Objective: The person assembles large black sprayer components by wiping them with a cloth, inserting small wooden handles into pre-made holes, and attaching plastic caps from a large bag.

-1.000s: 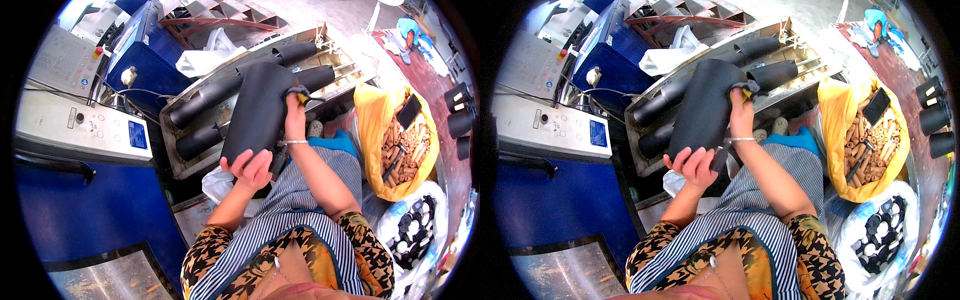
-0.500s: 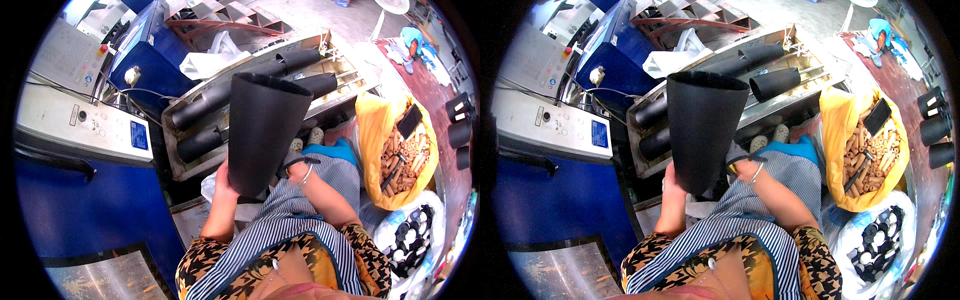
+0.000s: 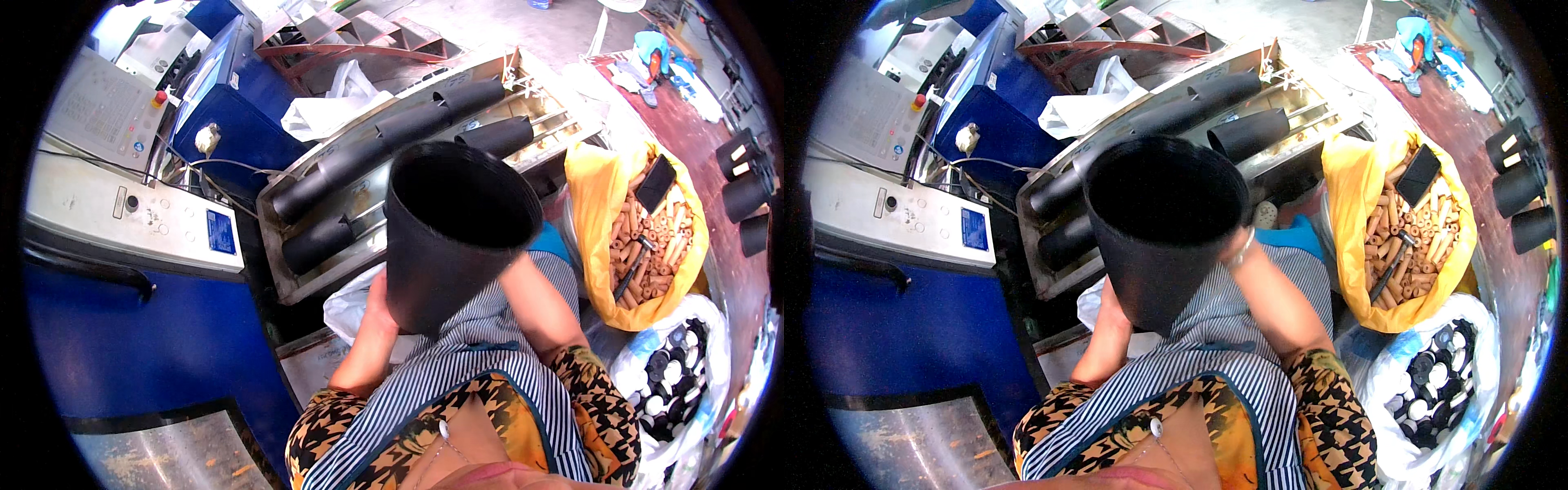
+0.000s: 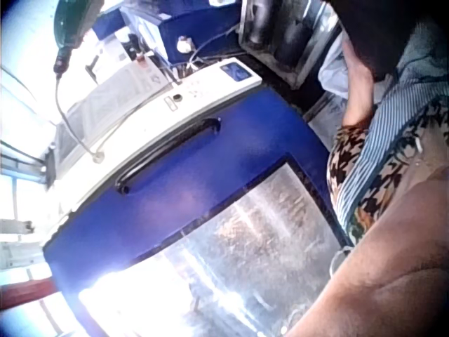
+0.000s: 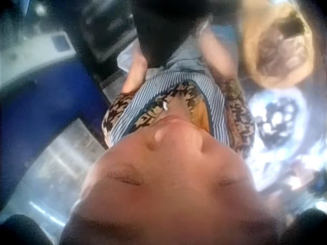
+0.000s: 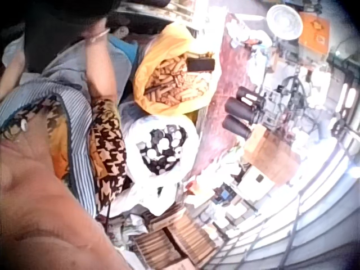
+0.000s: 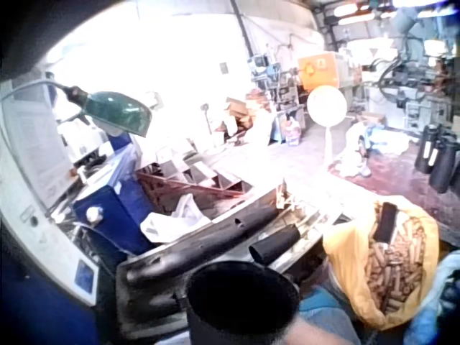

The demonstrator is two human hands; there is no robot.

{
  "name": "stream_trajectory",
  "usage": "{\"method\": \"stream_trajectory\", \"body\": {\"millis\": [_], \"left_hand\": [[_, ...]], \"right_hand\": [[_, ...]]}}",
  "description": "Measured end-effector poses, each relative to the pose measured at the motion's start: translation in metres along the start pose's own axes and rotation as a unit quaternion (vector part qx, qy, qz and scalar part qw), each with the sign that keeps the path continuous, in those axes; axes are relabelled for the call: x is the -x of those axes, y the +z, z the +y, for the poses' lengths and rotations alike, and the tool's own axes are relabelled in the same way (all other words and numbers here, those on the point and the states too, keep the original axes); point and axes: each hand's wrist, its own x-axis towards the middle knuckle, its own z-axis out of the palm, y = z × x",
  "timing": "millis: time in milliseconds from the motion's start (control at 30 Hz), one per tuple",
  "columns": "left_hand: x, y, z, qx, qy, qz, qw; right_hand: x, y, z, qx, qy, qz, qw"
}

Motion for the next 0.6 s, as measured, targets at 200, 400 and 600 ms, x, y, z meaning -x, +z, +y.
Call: {"method": "stream_trajectory", "body": {"millis": [200,400,600], "left_hand": [[-0.018,0.039,-0.019,-0.137,0.164,0.147,0.966],[-0.009,0.043,-0.034,-0.31,0.359,0.145,0.868],[0.002,0.039,-0.006,-0.434,0.512,0.141,0.727]], "right_hand": [[0.059,-0.001,0.066,-0.022,-0.146,0.097,0.984],[0.041,0.035,0.016,0.109,-0.411,0.176,0.888],[0.054,0.028,-0.073,0.505,-0.477,0.089,0.714]]}}
